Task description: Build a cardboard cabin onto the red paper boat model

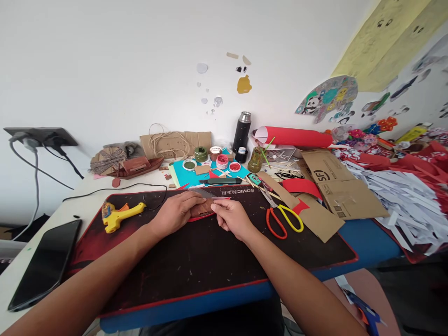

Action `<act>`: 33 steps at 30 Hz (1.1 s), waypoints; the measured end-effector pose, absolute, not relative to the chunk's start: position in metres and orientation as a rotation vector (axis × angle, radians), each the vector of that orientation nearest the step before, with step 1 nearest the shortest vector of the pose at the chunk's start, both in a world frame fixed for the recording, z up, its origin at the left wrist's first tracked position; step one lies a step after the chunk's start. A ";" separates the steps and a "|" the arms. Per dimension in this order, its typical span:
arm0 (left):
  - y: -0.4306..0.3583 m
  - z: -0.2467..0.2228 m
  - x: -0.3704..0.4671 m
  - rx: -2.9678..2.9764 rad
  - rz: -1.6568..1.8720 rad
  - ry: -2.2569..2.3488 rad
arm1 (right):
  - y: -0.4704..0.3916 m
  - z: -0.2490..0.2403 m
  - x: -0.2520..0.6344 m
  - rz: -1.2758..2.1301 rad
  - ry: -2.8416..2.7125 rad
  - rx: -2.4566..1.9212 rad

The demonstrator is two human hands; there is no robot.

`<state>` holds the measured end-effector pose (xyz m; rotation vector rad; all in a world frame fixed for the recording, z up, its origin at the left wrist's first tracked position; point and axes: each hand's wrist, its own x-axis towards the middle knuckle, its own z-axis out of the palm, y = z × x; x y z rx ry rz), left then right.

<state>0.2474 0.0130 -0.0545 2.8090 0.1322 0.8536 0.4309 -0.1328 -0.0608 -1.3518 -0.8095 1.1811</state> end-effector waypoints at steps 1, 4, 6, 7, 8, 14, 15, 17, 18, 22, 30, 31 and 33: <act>0.014 -0.055 0.247 2.818 0.848 0.136 | -0.133 -0.061 0.431 1.182 -0.808 -1.350; 0.014 -0.057 0.246 2.831 0.837 0.144 | -0.132 -0.060 0.431 1.190 -0.802 -1.347; 0.014 -0.057 0.246 2.824 0.835 0.160 | -0.132 -0.059 0.431 1.199 -0.802 -1.343; 0.014 -0.057 0.246 2.819 0.832 0.168 | -0.132 -0.059 0.431 1.203 -0.803 -1.340; 0.013 -0.056 0.246 2.814 0.826 0.176 | -0.132 -0.059 0.432 1.205 -0.803 -1.335; 0.011 -0.046 0.242 2.831 0.737 0.211 | -0.133 -0.061 0.432 1.200 -0.805 -1.314; 0.012 -0.043 0.239 2.844 0.712 0.217 | -0.133 -0.061 0.432 1.200 -0.806 -1.311; 0.013 -0.037 0.234 2.857 0.679 0.257 | -0.133 -0.062 0.432 1.205 -0.808 -1.303; 0.013 -0.033 0.231 2.852 0.671 0.287 | -0.134 -0.061 0.432 1.209 -0.809 -1.299; 0.009 -0.020 0.226 2.827 0.664 0.341 | -0.134 -0.060 0.432 1.208 -0.810 -1.301; -0.015 -0.015 0.247 3.097 0.637 0.256 | -0.135 -0.060 0.430 1.199 -0.836 -1.299; -0.017 -0.015 0.249 3.131 0.639 0.262 | -0.135 -0.060 0.430 1.202 -0.835 -1.301; -0.020 -0.015 0.251 3.175 0.647 0.292 | -0.135 -0.060 0.430 1.210 -0.839 -1.302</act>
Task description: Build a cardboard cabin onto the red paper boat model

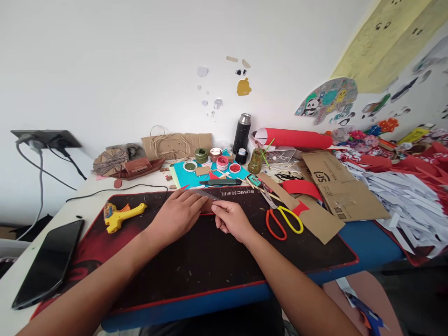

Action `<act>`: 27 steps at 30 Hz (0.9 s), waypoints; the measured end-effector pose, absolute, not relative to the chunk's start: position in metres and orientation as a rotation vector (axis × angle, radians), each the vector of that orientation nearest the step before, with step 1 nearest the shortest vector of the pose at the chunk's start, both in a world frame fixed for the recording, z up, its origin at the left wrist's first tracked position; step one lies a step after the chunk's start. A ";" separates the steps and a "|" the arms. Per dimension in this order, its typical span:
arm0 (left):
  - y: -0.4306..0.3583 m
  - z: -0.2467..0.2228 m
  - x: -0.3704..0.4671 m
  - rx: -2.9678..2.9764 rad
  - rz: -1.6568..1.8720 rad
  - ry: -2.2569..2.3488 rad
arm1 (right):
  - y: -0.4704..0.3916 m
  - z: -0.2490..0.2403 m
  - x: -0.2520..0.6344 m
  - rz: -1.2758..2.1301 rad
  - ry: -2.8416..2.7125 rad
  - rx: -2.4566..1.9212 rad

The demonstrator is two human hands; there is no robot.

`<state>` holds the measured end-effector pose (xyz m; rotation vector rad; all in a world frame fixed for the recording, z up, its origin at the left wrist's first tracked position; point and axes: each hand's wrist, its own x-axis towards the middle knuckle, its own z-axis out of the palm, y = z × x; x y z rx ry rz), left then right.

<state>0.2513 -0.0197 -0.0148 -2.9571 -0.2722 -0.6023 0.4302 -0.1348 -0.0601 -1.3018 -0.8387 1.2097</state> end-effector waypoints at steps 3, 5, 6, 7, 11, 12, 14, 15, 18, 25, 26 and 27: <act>-0.020 -0.014 0.253 -2.931 -0.587 -0.339 | -0.135 -0.060 0.429 1.226 -0.870 -1.289; -0.017 -0.014 0.253 -2.935 -0.578 -0.392 | -0.137 -0.058 0.428 1.208 -0.889 -1.279; -0.014 -0.013 0.252 -2.947 -0.585 -0.422 | -0.139 -0.056 0.427 1.179 -0.891 -1.279; -0.010 -0.013 0.249 -2.967 -0.607 -0.457 | -0.142 -0.053 0.427 1.137 -0.887 -1.281; 0.008 -0.007 0.231 -3.151 -0.818 -0.713 | -0.154 -0.039 0.429 0.902 -0.808 -1.301; 0.012 -0.005 0.225 -3.220 -0.880 -0.816 | -0.157 -0.035 0.431 0.849 -0.787 -1.306; 0.015 -0.001 0.214 -3.380 -0.999 -1.036 | -0.159 -0.030 0.436 0.799 -0.778 -1.313; 0.015 0.000 0.210 -3.462 -1.094 -1.123 | -0.159 -0.028 0.439 0.800 -0.785 -1.315; 0.010 0.001 0.203 -3.647 -1.372 -1.267 | -0.156 -0.028 0.445 0.861 -0.844 -1.305; -0.009 0.000 0.211 -3.862 -1.434 -1.264 | -0.153 -0.030 0.434 1.067 -1.154 -1.272; -0.011 0.001 0.212 -3.864 -1.432 -1.249 | -0.153 -0.031 0.431 1.073 -1.193 -1.277; -0.013 0.003 0.213 -3.866 -1.421 -1.215 | -0.153 -0.032 0.430 1.071 -1.225 -1.282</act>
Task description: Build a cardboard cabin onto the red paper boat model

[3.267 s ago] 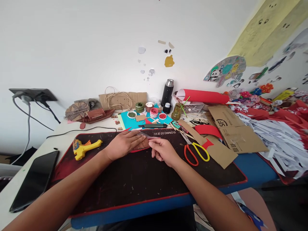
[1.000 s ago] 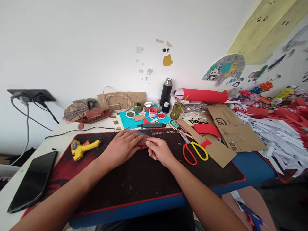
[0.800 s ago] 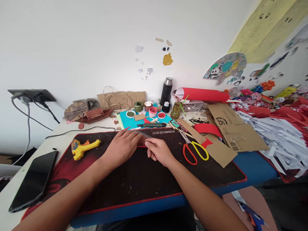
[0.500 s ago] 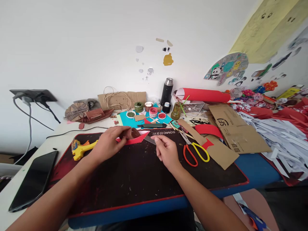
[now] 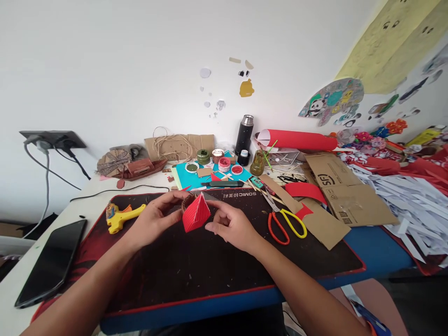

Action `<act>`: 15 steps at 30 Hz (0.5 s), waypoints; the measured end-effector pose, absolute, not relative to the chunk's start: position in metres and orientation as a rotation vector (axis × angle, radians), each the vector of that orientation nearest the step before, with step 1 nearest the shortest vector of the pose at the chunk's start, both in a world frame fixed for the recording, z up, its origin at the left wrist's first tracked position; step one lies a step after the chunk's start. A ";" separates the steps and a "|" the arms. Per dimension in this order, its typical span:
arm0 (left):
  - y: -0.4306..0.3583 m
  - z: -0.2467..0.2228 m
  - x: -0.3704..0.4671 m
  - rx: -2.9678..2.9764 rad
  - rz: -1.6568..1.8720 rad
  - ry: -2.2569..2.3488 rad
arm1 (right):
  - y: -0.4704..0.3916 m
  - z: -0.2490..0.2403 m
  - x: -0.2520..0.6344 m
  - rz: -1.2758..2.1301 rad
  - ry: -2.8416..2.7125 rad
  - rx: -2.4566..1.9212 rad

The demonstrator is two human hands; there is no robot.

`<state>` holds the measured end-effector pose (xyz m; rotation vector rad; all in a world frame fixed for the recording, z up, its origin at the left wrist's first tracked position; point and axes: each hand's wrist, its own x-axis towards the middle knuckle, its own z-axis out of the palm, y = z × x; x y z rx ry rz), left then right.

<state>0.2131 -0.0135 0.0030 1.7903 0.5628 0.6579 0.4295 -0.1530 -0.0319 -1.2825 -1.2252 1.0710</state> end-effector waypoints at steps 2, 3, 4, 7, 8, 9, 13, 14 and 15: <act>-0.017 0.007 0.215 1.841 0.652 0.520 | -0.153 -0.035 0.428 1.042 -1.261 -1.298; -0.018 0.009 0.216 1.869 0.649 0.496 | -0.153 -0.037 0.427 1.023 -1.269 -1.303; -0.020 0.010 0.216 1.897 0.652 0.478 | -0.153 -0.039 0.428 1.002 -1.274 -1.309; -0.023 0.012 0.217 1.986 0.669 0.463 | -0.155 -0.045 0.428 0.948 -1.289 -1.344; -0.024 0.012 0.218 2.018 0.680 0.469 | -0.156 -0.046 0.428 0.934 -1.292 -1.351; -0.025 0.012 0.218 2.050 0.697 0.477 | -0.158 -0.046 0.428 0.923 -1.296 -1.355; -0.029 0.009 0.220 2.159 0.754 0.472 | -0.162 -0.045 0.425 0.918 -1.353 -1.360; -0.029 0.009 0.221 2.180 0.752 0.460 | -0.162 -0.045 0.424 0.912 -1.366 -1.364; -0.030 0.009 0.221 2.201 0.745 0.446 | -0.162 -0.045 0.424 0.899 -1.371 -1.368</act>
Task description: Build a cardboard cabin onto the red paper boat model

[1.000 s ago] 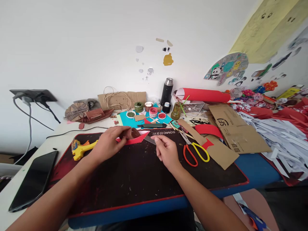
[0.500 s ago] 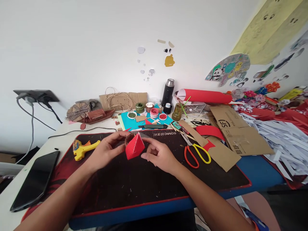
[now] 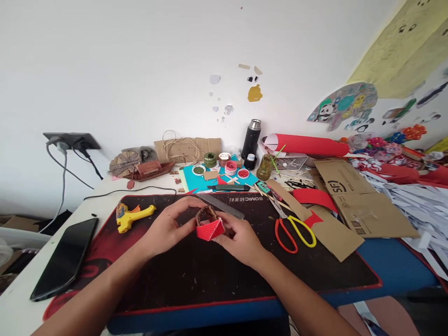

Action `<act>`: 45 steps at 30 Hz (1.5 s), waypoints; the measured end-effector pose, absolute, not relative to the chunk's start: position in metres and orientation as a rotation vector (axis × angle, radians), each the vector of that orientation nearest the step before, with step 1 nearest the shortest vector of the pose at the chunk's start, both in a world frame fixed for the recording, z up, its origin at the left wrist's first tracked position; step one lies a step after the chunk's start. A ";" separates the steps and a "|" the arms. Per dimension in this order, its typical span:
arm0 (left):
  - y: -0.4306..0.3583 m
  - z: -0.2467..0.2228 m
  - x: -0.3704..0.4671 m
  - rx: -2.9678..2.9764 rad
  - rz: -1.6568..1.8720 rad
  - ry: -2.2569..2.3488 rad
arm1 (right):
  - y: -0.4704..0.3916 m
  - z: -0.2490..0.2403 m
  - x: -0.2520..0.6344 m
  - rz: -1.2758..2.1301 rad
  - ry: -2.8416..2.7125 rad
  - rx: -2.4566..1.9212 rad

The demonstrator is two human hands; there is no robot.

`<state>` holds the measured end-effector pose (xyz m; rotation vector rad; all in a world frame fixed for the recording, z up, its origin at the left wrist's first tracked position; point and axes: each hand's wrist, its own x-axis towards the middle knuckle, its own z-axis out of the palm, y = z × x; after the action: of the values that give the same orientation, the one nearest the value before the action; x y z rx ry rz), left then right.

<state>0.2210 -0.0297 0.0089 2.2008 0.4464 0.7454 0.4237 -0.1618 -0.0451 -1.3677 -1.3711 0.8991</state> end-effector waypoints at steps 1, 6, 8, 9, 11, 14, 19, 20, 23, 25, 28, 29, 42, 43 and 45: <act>-0.030 0.009 0.221 2.221 0.740 0.432 | -0.161 -0.046 0.424 0.883 -1.370 -1.372; -0.029 0.009 0.220 2.268 0.755 0.364 | -0.158 -0.055 0.428 0.866 -1.281 -1.380; -0.029 0.008 0.220 2.259 0.767 0.331 | -0.158 -0.058 0.430 0.906 -1.232 -1.382; -0.029 0.007 0.220 2.251 0.770 0.317 | -0.158 -0.059 0.431 0.925 -1.217 -1.389; -0.028 0.006 0.221 2.239 0.766 0.298 | -0.158 -0.060 0.432 0.954 -1.200 -1.404; -0.028 0.005 0.223 2.238 0.755 0.288 | -0.159 -0.059 0.434 0.963 -1.182 -1.418; -0.030 0.007 0.226 2.264 0.768 0.292 | -0.159 -0.062 0.434 0.942 -1.215 -1.424; -0.030 0.008 0.226 2.271 0.763 0.292 | -0.158 -0.063 0.434 0.943 -1.211 -1.417; -0.031 0.008 0.226 2.282 0.741 0.283 | -0.158 -0.063 0.435 0.953 -1.188 -1.413; -0.031 0.008 0.225 2.284 0.729 0.276 | -0.158 -0.063 0.435 0.943 -1.203 -1.421; -0.030 0.007 0.226 2.291 0.733 0.268 | -0.157 -0.064 0.436 0.887 -1.260 -1.423; -0.030 0.007 0.226 2.294 0.733 0.265 | -0.157 -0.064 0.437 0.870 -1.279 -1.423; -0.030 0.005 0.226 2.321 0.672 0.335 | -0.157 -0.065 0.438 0.868 -1.315 -1.428; -0.029 0.005 0.226 2.327 0.670 0.344 | -0.157 -0.065 0.438 0.864 -1.334 -1.425; -0.029 0.004 0.224 2.340 0.668 0.352 | -0.157 -0.064 0.438 0.872 -1.353 -1.424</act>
<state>0.2244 -0.0286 0.0040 2.3401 0.3516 0.6680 0.4383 -0.1573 -0.0641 -1.4242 -1.3533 0.8718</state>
